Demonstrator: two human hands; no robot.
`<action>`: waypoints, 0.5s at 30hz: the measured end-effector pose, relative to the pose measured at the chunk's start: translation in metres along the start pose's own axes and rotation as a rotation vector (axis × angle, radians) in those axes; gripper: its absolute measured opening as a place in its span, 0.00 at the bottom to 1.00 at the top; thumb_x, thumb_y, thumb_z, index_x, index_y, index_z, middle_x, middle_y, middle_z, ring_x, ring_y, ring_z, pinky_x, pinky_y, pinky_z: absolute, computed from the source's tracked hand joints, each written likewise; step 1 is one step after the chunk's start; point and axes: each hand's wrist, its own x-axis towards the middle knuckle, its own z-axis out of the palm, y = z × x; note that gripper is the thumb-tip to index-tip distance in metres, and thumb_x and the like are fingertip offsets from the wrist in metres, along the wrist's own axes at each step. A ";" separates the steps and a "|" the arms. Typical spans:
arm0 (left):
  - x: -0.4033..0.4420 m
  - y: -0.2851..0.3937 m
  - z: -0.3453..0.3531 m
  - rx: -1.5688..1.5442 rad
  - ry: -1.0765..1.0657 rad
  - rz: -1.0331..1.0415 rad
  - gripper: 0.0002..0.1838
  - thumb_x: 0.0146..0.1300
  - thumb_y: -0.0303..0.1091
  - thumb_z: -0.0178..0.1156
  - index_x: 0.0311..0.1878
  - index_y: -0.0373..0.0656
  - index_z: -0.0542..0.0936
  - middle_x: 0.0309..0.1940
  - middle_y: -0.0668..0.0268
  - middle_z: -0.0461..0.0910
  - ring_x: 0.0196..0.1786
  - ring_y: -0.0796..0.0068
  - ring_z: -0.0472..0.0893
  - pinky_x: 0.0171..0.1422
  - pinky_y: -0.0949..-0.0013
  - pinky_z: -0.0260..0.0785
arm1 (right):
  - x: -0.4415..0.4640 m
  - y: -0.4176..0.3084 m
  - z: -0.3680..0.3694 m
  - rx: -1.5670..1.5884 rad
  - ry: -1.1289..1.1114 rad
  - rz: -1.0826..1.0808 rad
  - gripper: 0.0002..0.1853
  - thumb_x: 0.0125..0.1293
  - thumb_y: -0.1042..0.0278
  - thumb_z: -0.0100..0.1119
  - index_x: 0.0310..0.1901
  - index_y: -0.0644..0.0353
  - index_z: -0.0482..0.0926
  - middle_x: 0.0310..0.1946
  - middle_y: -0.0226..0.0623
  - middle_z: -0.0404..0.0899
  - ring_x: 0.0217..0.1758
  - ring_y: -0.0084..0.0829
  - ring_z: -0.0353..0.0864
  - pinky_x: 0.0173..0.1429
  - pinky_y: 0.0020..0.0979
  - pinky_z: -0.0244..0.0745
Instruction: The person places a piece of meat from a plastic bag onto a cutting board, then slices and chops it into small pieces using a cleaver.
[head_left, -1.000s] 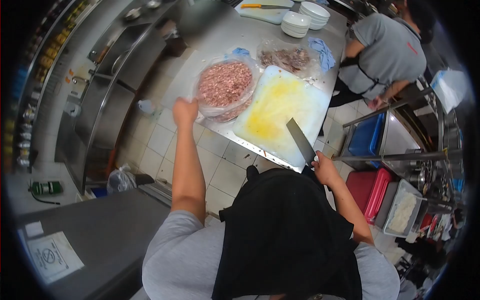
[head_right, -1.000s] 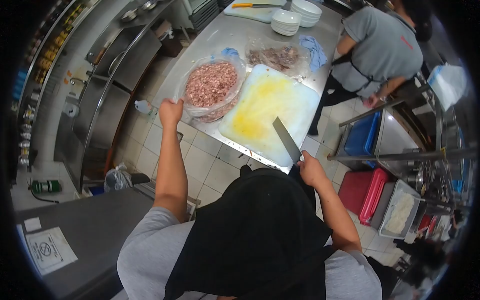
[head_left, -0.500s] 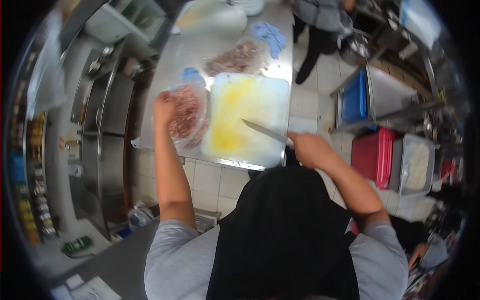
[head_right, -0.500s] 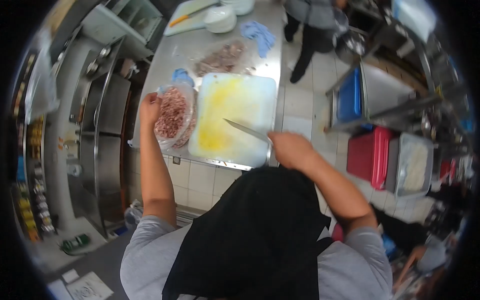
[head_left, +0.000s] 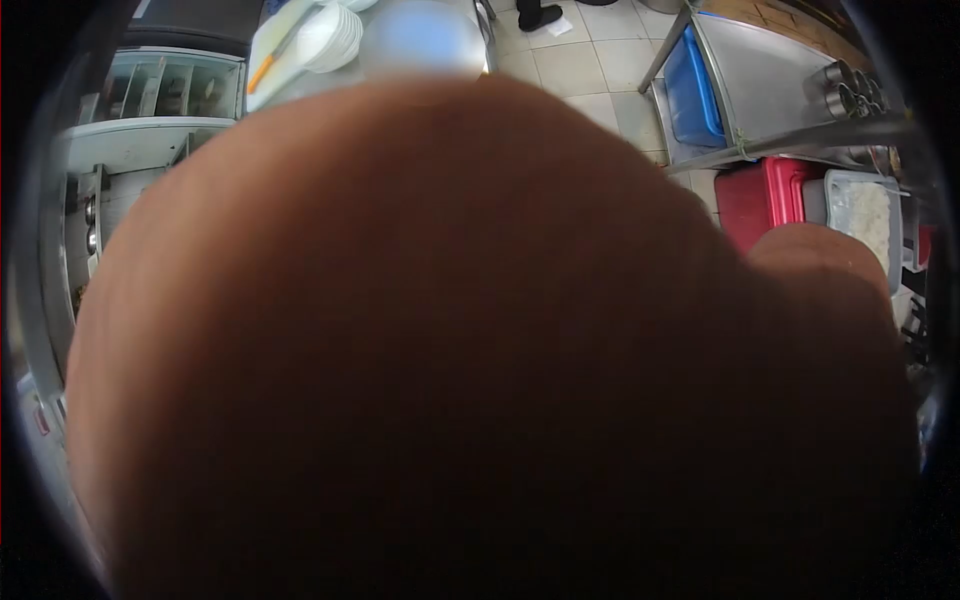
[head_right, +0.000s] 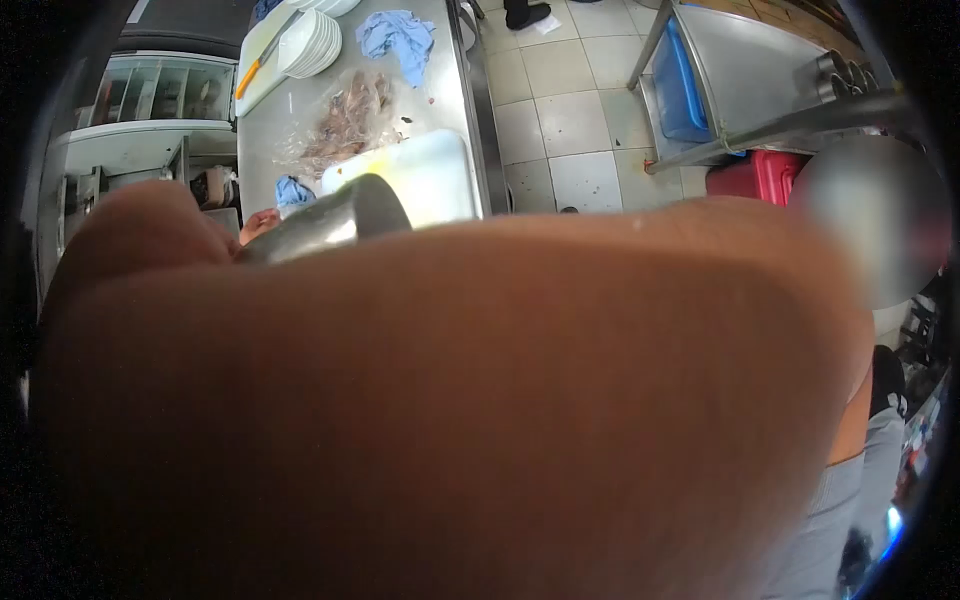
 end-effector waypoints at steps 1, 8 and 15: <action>0.003 0.008 0.013 -0.033 -0.009 0.003 0.18 0.71 0.43 0.63 0.54 0.40 0.88 0.43 0.52 0.91 0.44 0.55 0.89 0.47 0.55 0.79 | 0.001 0.006 -0.007 0.036 -0.017 0.025 0.12 0.67 0.72 0.61 0.51 0.64 0.81 0.30 0.48 0.86 0.38 0.51 0.90 0.42 0.52 0.82; -0.007 -0.045 0.102 -0.175 -0.039 -0.059 0.21 0.74 0.43 0.51 0.55 0.43 0.89 0.43 0.57 0.92 0.37 0.57 0.90 0.40 0.54 0.81 | 0.025 0.033 -0.031 0.360 -0.222 0.216 0.12 0.67 0.73 0.62 0.51 0.64 0.80 0.30 0.49 0.86 0.38 0.51 0.89 0.42 0.52 0.81; 0.019 -0.059 0.145 -0.178 0.086 -0.030 0.10 0.71 0.30 0.67 0.51 0.38 0.89 0.35 0.62 0.88 0.35 0.76 0.82 0.42 0.68 0.75 | 0.095 0.018 -0.043 0.549 -0.469 0.222 0.12 0.68 0.73 0.62 0.51 0.63 0.80 0.30 0.49 0.85 0.37 0.51 0.89 0.42 0.52 0.81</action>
